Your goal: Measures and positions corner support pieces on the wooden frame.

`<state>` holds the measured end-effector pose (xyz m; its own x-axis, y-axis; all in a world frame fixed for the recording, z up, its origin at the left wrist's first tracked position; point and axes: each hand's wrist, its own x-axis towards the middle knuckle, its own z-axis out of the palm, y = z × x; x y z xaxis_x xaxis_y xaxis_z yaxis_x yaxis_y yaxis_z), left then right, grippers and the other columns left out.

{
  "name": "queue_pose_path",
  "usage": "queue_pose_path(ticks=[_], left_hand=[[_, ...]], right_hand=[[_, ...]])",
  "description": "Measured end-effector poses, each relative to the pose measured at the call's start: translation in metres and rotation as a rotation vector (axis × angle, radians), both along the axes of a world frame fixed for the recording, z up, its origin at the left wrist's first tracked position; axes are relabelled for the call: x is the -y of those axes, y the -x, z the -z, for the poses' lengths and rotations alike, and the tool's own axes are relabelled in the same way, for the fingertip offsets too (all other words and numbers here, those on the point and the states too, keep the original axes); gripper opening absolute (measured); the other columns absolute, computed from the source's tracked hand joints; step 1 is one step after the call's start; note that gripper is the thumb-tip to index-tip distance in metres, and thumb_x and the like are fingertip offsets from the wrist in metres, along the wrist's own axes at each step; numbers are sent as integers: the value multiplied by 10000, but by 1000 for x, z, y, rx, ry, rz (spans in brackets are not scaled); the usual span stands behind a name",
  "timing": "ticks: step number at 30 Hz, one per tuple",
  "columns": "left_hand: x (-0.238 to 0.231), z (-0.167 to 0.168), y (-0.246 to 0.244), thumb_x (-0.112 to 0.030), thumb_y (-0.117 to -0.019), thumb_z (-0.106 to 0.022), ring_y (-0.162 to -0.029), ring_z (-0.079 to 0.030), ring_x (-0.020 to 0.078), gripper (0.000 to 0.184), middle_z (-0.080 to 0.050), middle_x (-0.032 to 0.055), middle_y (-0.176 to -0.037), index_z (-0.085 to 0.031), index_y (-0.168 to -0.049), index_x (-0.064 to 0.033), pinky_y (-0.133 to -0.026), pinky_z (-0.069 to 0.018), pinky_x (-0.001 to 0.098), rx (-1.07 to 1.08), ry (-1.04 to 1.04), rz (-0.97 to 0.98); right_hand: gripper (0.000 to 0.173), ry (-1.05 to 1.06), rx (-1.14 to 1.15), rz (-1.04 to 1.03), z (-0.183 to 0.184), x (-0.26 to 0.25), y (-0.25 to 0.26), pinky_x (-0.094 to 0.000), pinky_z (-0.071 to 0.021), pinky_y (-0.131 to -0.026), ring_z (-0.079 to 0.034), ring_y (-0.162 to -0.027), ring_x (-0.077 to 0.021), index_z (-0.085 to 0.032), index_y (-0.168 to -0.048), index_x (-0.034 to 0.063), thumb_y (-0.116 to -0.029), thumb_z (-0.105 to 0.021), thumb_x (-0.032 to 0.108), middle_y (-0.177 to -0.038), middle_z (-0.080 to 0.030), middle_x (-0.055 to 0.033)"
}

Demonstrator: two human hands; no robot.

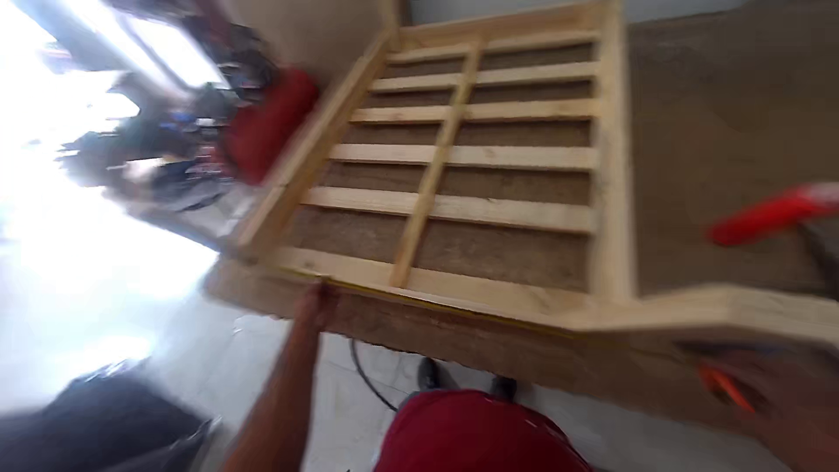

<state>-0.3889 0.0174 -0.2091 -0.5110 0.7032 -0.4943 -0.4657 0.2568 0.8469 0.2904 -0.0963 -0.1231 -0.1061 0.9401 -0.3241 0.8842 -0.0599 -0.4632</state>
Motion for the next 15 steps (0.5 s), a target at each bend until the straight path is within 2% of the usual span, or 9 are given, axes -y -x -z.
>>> queue_pose_path(ticks=[1, 3, 5, 7, 8, 11, 15], left_hand=[[1, 6, 1, -220, -1072, -427, -626, -638, 109, 232, -628, -8, -703, -578, -944, -100, -643, -590, 304, 8, -13, 48], [1, 16, 6, -265, -1079, -453, -684, -672, 93, 219, -661, -25, -755, -590, -970, -133, -686, -607, 288, 55, -44, 102], [2, 16, 5, -277, -1101, -402, -713, -678, 76, 244, -671, -33, -776, -579, -989, -150, -715, -605, 270, 57, -76, 95], [2, 7, -4, -299, -1122, -348, -739, -670, 69, 250, -648, -34, -809, -531, -1054, -144, -740, -598, 268, 23, -64, 78], [1, 5, -6, -298, -1121, -352, -721, -666, 70, 249, -641, -33, -795, -531, -1047, -142, -730, -596, 266, 8, -48, 59], [-1, 8, -4, -289, -1117, -354, -694, -664, 81, 258, -638, -19, -764, -532, -1006, -139, -688, -594, 263, 21, -49, 38], [-5, 20, 10, -286, -1121, -330, -711, -679, 91, 301, -673, 9, -793, -560, -1035, -111, -692, -599, 269, 35, -90, 70]], right_hand=[[497, -42, 56, 37, 9, 5, -7, -648, -516, -948, -596, -1194, -435, -680, -1322, 108, -845, -817, 125, -1337, -594, -235], [469, -48, 123, 103, 12, 6, -9, -610, -518, -988, -582, -1242, -363, -694, -1314, 201, -863, -819, 167, -1352, -603, -142], [485, -10, 138, 122, 12, 3, -10, -603, -511, -1006, -551, -1287, -351, -685, -1321, 253, -860, -805, 160, -1394, -574, -117], [534, -9, 108, 137, 14, 0, -12, -614, -525, -970, -547, -1281, -346, -682, -1322, 305, -827, -824, 168, -1402, -559, -106], [546, -8, 99, 141, 14, -1, -11, -611, -533, -950, -550, -1273, -339, -677, -1322, 330, -823, -824, 166, -1399, -557, -95], [548, -28, 108, 133, 18, -1, -12, -585, -545, -931, -549, -1268, -318, -676, -1308, 356, -816, -793, 148, -1389, -555, -73], [553, -64, 107, 120, 22, -3, -12, -565, -542, -946, -549, -1262, -313, -682, -1307, 336, -806, -789, 126, -1362, -566, -80]])
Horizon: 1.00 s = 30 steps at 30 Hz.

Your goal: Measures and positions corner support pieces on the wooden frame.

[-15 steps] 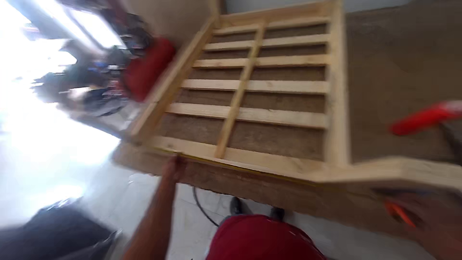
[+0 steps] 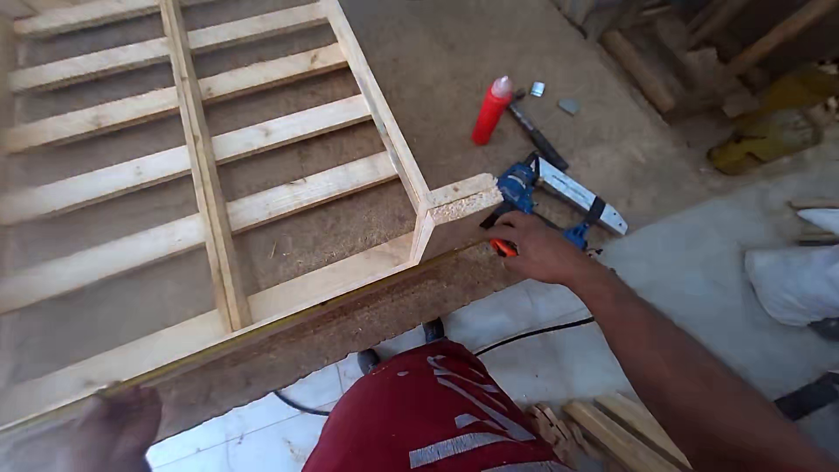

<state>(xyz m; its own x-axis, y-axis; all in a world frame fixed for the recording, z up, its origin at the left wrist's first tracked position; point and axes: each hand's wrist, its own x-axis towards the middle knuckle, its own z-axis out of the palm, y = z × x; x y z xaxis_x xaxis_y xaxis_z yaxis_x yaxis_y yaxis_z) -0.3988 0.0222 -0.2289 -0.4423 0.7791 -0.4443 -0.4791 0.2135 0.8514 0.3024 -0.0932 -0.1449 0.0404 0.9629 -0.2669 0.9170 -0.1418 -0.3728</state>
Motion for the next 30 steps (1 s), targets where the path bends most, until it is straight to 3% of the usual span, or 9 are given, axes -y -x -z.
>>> queue_pose_path(ticks=[3, 7, 9, 11, 14, 20, 24, 27, 30], left_hand=[[5, -33, -48, -157, -1112, -364, -732, -646, 101, 205, -598, 80, -880, -470, -1161, 11, -710, -583, 235, -129, 55, -39], [2, -23, -39, -91, -1098, -369, -792, -637, 154, 242, -602, 166, -949, -474, -1201, 101, -786, -576, 269, -206, 11, 8], [4, 15, 24, -58, -1106, -290, -954, -697, 206, 323, -621, 267, -1052, -327, -1236, 235, -888, -594, 316, -113, -435, 550], [10, -36, -50, -99, -1109, -334, -775, -624, 126, 262, -581, 149, -944, -435, -1231, 110, -758, -565, 245, -229, -6, 69], [14, -77, -99, -103, -1114, -332, -821, -588, 118, 253, -540, 130, -1000, -419, -1265, 81, -790, -533, 219, -200, 154, -88], [1, -33, -60, -194, -1122, -356, -842, -610, 106, 225, -568, 68, -945, -498, -1156, -22, -809, -543, 258, -173, 138, -228], [-5, 12, 12, -298, -1120, -362, -673, -696, 128, 327, -669, 23, -727, -556, -933, -111, -665, -620, 310, -4, 11, -73], [2, 6, -7, -290, -1123, -351, -671, -696, 117, 331, -670, 3, -725, -568, -934, -126, -669, -624, 304, -3, -9, -64], [32, 7, -60, -352, -1113, -305, -788, -733, 116, 439, -744, -8, -818, -659, -923, -176, -776, -631, 327, -2, -22, 316]], right_hand=[[547, -1, -5, 8, -1, -1, 2, -577, -535, -957, -541, -1277, -336, -684, -1304, 320, -808, -802, 122, -1372, -559, -104], [554, 8, 7, 14, -2, -1, 4, -560, -525, -983, -525, -1303, -327, -675, -1320, 328, -819, -801, 126, -1395, -549, -98], [556, -4, 2, 14, -2, 0, 4, -558, -519, -999, -518, -1311, -328, -676, -1320, 328, -819, -807, 126, -1395, -551, -95], [557, -12, 4, 15, -3, 0, 5, -553, -514, -1006, -517, -1312, -330, -679, -1319, 323, -817, -807, 121, -1393, -554, -96], [552, -26, 7, 10, -2, 1, 5, -553, -507, -1013, -518, -1308, -339, -683, -1318, 308, -817, -805, 111, -1384, -560, -109], [567, -42, 30, -2, 2, 2, 4, -536, -516, -1003, -521, -1301, -325, -673, -1329, 333, -818, -808, 130, -1384, -559, -92], [571, -35, 52, 0, 5, 3, 5, -512, -518, -1010, -515, -1308, -304, -661, -1335, 353, -824, -813, 150, -1396, -551, -73], [561, -18, -12, 7, 5, 8, 13, -528, -522, -995, -538, -1277, -302, -682, -1309, 345, -810, -805, 121, -1367, -571, -73], [558, -19, -152, 0, 19, 22, 36, -542, -544, -935, -594, -1164, -282, -710, -1280, 320, -773, -810, 109, -1264, -623, -55]])
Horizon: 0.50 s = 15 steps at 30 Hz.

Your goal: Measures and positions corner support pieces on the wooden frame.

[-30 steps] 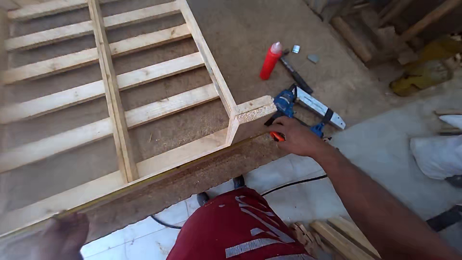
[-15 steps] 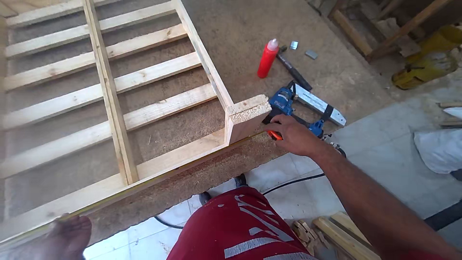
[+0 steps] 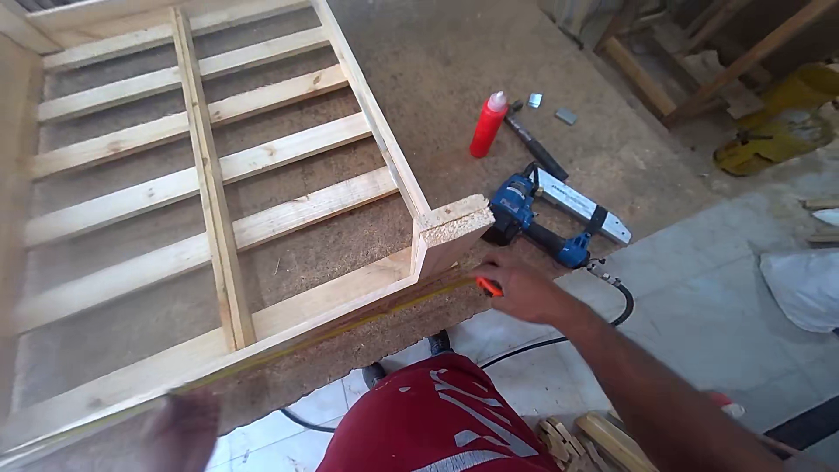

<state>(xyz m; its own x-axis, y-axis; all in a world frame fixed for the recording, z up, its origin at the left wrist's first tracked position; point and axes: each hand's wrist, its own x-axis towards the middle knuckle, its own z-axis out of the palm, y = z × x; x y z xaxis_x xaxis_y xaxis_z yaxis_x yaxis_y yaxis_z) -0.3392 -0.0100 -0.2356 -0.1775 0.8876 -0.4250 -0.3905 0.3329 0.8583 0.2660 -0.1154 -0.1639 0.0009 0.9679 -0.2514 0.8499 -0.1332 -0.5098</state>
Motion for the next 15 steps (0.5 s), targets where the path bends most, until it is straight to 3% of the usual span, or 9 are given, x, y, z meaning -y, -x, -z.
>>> queue_pose_path(ticks=[1, 3, 5, 7, 9, 12, 13, 15], left_hand=[[15, 2, -28, -360, -1089, -342, -825, -744, 131, 426, -765, 7, -865, -697, -941, -175, -794, -632, 343, -18, 23, 164], [43, 5, -85, -314, -1084, -370, -927, -743, 206, 399, -765, 85, -1007, -694, -1077, -82, -854, -620, 409, -143, 165, 514], [61, 3, -129, -242, -1071, -476, -1031, -727, 248, 349, -742, 139, -1152, -676, -1228, -3, -915, -599, 453, -437, 304, 943], [64, -5, -163, -266, -1041, -569, -1022, -732, 191, 298, -766, 83, -1099, -746, -1193, -81, -960, -575, 459, -771, 224, 1304], [60, -9, -175, -259, -1032, -605, -1003, -741, 178, 248, -777, 55, -1080, -772, -1155, -123, -965, -577, 483, -944, 27, 1358], [42, -40, -208, -302, -1024, -607, -912, -742, 127, 253, -774, 18, -1003, -775, -1087, -124, -857, -625, 426, -1103, -316, 1091], [31, -46, -225, -328, -1008, -614, -924, -736, 112, 268, -768, 7, -1012, -769, -1090, -125, -847, -626, 400, -1159, -459, 1003], [4, -52, -266, -379, -977, -650, -1069, -717, 182, 349, -748, 60, -1137, -741, -1157, -94, -936, -603, 445, -1207, -656, 933]], right_hand=[[562, 14, -23, -5, 8, 5, 11, -537, -550, -917, -604, -1142, -277, -702, -1293, 321, -772, -820, 146, -1243, -635, -48], [621, 116, -48, 7, 24, 10, 33, -544, -543, -945, -605, -1177, -288, -636, -1374, 303, -785, -816, 223, -1288, -640, -52], [667, 190, -62, 21, 41, 14, 45, -512, -539, -947, -614, -1158, -268, -579, -1405, 262, -773, -792, 252, -1260, -654, -38], [656, 219, -83, 51, 55, 16, 43, -481, -526, -967, -608, -1165, -253, -572, -1395, 220, -774, -781, 232, -1253, -658, -33], [624, 205, -105, 107, 69, 19, 33, -470, -508, -993, -600, -1177, -249, -584, -1372, 198, -779, -775, 229, -1257, -655, -36], [584, 91, -99, 251, 95, 15, 16, -510, -507, -1013, -601, -1187, -289, -612, -1342, 168, -805, -801, 299, -1272, -648, -70], [585, 45, -66, 288, 104, 11, 13, -522, -506, -1005, -595, -1193, -303, -617, -1338, 168, -802, -810, 304, -1281, -646, -74], [587, -10, 15, 325, 120, 0, 8, -543, -509, -991, -585, -1217, -337, -627, -1321, 156, -786, -834, 284, -1297, -643, -98]])
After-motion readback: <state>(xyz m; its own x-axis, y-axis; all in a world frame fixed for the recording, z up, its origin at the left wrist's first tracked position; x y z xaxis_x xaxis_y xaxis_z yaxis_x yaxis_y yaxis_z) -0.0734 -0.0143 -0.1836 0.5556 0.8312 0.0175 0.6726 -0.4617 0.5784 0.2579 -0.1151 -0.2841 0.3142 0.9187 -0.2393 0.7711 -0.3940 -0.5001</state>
